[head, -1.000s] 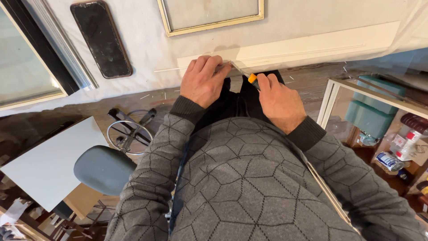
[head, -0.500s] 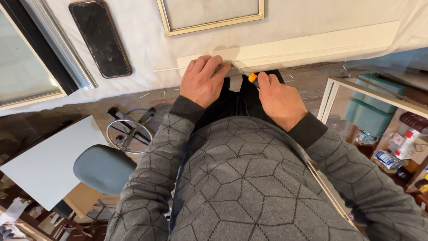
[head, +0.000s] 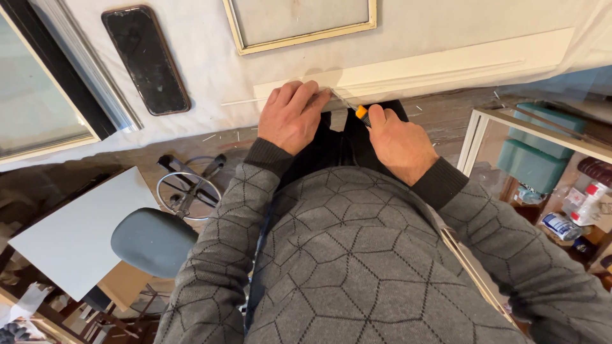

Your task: Measuring, marking, and cutting thin plastic strips to fit as spacers inside a wooden picture frame.

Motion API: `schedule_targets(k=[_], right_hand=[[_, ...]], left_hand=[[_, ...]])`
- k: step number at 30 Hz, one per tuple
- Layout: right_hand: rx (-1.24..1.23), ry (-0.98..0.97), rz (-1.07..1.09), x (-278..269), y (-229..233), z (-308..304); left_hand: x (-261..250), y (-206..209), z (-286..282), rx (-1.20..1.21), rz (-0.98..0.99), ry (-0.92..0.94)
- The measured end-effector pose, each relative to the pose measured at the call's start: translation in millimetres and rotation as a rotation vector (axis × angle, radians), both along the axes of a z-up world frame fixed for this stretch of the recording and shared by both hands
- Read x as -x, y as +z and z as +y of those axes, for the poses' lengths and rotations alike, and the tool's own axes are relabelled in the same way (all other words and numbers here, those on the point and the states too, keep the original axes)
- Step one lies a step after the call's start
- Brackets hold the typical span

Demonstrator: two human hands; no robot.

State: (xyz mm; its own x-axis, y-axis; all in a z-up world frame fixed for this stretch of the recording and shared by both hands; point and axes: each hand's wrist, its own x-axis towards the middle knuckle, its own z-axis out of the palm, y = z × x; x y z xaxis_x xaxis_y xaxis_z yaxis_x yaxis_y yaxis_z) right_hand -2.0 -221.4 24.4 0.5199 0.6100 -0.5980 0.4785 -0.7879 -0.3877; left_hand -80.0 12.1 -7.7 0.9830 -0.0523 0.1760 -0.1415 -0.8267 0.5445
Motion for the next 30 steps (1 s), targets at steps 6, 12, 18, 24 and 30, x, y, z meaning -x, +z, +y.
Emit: schedule_targets(k=[6,12,18,24,30], right_hand=[[-0.006,-0.007,0.027,-0.6,-4.3,-1.3],[0.004,0.001,0.043,-2.7,-4.0,-3.1],[0.004,0.009,0.083,-5.3,1.7,-2.9],[0.033,-0.021,0.114,-6.8,8.4,-5.5],[-0.288,-0.029,-0.034,-17.9,18.2,-19.1]], left_hand=[[0.7,0.8,-0.1,0.013,0.005,0.006],[1.3,0.9,-1.8,0.013,0.015,0.014],[3.1,1.1,-2.0,0.019,0.014,0.033],[4.9,-2.0,-3.6,0.017,-0.024,0.042],[3.9,4.7,3.0,0.06,-0.032,0.031]])
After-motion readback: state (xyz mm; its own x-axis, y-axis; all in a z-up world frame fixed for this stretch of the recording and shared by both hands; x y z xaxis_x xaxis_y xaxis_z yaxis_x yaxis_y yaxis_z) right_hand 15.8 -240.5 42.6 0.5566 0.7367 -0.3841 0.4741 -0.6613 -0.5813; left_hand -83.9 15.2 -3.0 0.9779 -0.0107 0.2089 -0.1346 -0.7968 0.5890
